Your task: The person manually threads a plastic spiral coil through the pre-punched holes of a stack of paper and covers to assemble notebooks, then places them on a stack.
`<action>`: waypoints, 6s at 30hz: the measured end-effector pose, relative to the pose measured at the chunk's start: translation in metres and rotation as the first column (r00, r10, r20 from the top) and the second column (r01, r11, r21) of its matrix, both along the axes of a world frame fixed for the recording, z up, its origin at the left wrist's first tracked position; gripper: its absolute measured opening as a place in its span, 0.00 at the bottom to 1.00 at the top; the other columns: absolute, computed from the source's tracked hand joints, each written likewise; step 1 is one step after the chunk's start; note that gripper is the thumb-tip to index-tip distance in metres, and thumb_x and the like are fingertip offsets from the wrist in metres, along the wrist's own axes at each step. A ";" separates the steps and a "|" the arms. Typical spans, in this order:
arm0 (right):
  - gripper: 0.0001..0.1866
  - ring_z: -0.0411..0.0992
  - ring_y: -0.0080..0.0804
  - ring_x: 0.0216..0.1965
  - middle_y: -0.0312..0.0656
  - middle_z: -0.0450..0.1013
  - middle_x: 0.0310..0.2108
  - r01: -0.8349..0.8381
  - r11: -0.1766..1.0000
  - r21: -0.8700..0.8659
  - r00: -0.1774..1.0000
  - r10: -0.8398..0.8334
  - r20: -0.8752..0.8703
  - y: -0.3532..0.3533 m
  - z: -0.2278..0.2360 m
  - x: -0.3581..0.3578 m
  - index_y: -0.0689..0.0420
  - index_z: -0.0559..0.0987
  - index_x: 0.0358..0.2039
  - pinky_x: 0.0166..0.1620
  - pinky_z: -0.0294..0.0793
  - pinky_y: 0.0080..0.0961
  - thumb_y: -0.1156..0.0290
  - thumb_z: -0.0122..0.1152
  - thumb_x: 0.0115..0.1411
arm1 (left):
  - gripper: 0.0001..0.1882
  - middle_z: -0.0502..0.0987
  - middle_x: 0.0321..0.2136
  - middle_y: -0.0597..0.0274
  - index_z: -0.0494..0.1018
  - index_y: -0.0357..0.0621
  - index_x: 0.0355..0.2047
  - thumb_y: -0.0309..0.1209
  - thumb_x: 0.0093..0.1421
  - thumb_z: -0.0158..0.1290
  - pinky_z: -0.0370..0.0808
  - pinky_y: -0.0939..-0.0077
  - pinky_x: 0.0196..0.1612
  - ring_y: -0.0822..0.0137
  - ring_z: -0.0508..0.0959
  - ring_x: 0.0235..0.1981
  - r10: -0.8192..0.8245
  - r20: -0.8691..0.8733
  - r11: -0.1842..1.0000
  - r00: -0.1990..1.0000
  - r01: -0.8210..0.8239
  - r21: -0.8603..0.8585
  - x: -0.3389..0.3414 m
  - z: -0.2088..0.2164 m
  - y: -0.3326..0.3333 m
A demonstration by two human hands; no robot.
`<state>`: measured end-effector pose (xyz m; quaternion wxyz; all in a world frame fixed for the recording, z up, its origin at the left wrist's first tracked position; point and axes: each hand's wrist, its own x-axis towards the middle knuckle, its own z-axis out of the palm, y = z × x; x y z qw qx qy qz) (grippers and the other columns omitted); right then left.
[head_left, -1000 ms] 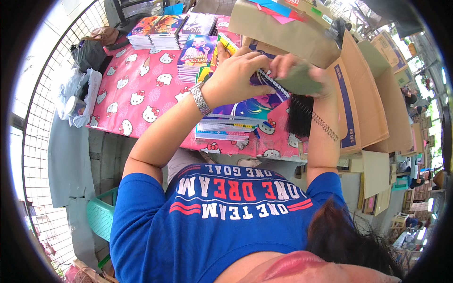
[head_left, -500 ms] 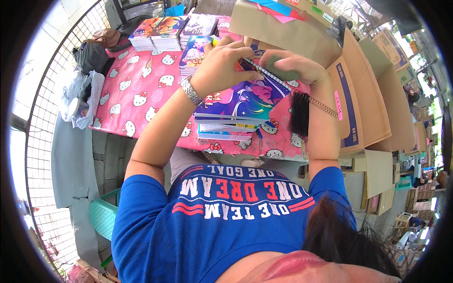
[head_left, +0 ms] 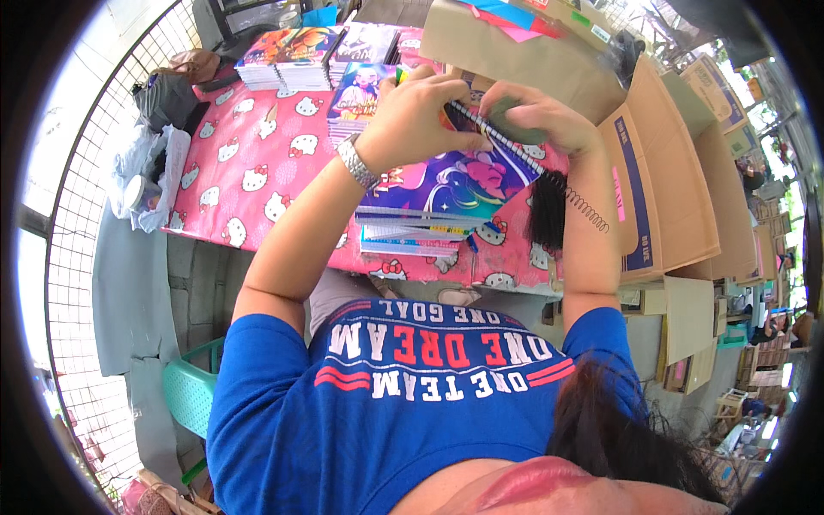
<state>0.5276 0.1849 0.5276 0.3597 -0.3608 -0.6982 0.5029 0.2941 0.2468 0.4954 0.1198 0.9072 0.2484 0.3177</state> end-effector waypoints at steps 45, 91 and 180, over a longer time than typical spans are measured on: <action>0.31 0.68 0.33 0.51 0.43 0.70 0.47 -0.164 0.986 0.003 0.977 0.163 -0.135 0.035 -0.009 -0.003 0.61 0.76 0.44 0.55 0.65 0.29 0.42 0.50 0.59 | 0.19 0.77 0.24 0.60 0.76 0.40 0.34 0.35 0.48 0.71 0.73 0.72 0.32 0.69 0.76 0.26 -0.130 0.278 0.936 0.952 0.210 -0.283 -0.008 -0.004 0.013; 0.26 0.76 0.40 0.41 0.47 0.76 0.41 0.575 0.582 0.576 0.678 -0.732 0.063 -0.094 -0.059 -0.101 0.64 0.77 0.52 0.45 0.76 0.32 0.70 0.70 0.53 | 0.12 0.81 0.27 0.59 0.80 0.38 0.40 0.19 0.54 0.60 0.76 0.80 0.25 0.75 0.81 0.23 0.181 0.498 0.983 0.848 -0.146 -0.110 -0.013 -0.040 -0.039; 0.18 0.65 0.25 0.31 0.36 0.67 0.30 0.469 0.745 0.474 0.804 -0.583 0.120 -0.099 -0.034 -0.030 0.55 0.80 0.53 0.37 0.66 0.21 0.79 0.51 0.66 | 0.14 0.81 0.27 0.63 0.79 0.45 0.30 0.40 0.50 0.67 0.65 0.69 0.42 0.61 0.76 0.28 -0.160 0.138 0.950 0.977 0.115 0.289 -0.021 0.002 -0.043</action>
